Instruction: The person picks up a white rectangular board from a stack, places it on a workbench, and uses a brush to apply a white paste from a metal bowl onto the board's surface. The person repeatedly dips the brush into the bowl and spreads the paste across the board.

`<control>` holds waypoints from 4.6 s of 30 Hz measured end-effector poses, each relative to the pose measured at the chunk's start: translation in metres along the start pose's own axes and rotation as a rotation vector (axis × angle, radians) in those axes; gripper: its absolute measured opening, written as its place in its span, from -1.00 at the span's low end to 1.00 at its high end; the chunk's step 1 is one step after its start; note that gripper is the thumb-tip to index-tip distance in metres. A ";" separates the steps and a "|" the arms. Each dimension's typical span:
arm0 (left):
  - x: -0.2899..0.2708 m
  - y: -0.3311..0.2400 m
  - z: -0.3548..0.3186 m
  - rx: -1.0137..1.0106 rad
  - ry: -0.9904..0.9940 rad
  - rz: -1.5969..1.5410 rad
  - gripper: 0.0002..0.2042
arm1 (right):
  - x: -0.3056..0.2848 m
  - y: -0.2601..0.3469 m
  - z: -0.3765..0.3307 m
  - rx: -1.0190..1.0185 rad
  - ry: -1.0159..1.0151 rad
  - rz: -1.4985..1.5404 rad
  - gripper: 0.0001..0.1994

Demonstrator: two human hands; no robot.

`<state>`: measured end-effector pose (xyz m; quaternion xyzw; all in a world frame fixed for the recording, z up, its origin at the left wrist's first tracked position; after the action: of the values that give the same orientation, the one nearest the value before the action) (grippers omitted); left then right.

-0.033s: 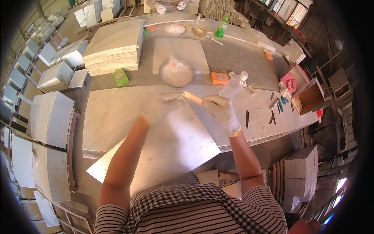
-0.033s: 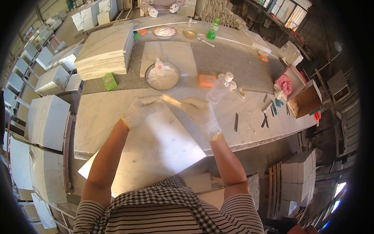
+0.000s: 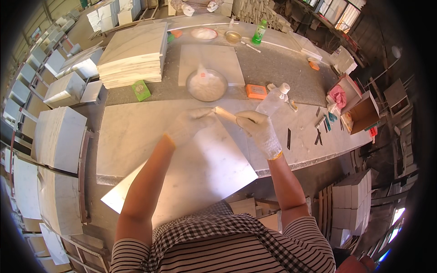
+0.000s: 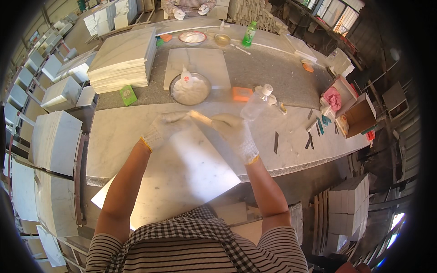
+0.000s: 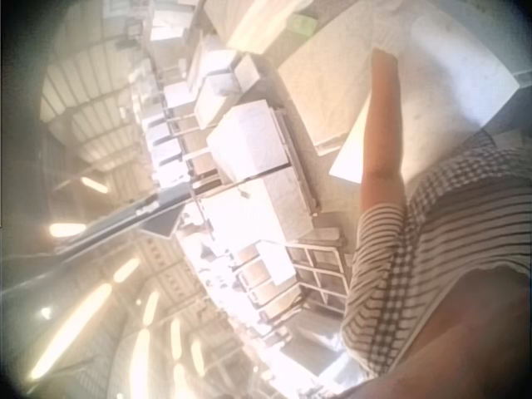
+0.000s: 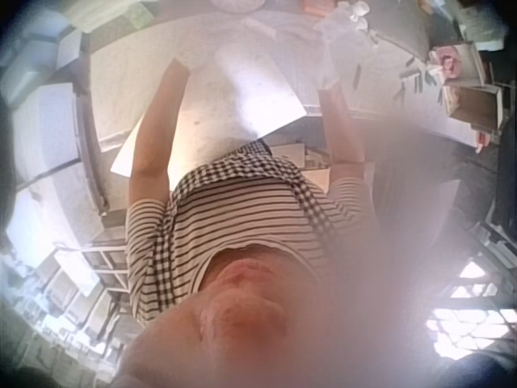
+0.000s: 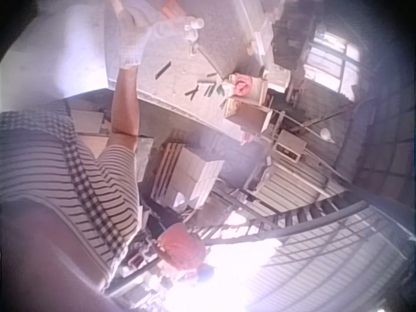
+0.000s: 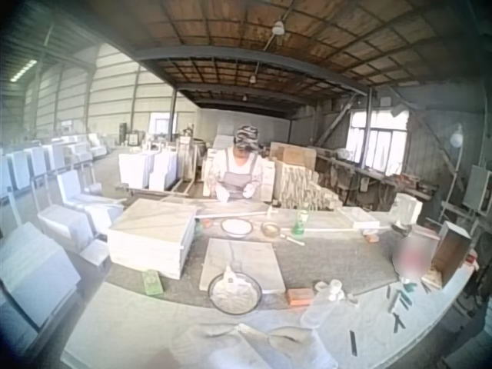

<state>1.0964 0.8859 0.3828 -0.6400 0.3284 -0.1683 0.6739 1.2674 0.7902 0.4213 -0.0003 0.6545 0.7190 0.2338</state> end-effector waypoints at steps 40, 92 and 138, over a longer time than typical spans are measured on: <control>0.004 0.016 0.008 0.129 -0.031 0.021 -0.63 | 0.088 -0.077 0.225 -0.219 -0.009 -0.922 -0.50; 0.000 0.003 0.005 0.016 0.005 -0.013 -0.60 | 0.001 0.039 0.015 -0.045 -0.002 -0.195 -0.80; -0.002 0.011 0.008 0.014 -0.046 0.013 -0.56 | 0.016 -0.006 0.076 -0.007 -0.020 -0.009 -0.73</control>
<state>1.0983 0.8948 0.3723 -0.6368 0.3159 -0.1516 0.6868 1.2789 0.8676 0.4214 0.0031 0.6494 0.7204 0.2434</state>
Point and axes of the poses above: each hand's wrist, its own z-axis towards the middle knuckle, its own x-axis out of the palm, y = z × x, the point moved 10 cm from there along z, towards the middle knuckle, and after that the axes turned 5 degrees about -y, right-handed, at the moved point
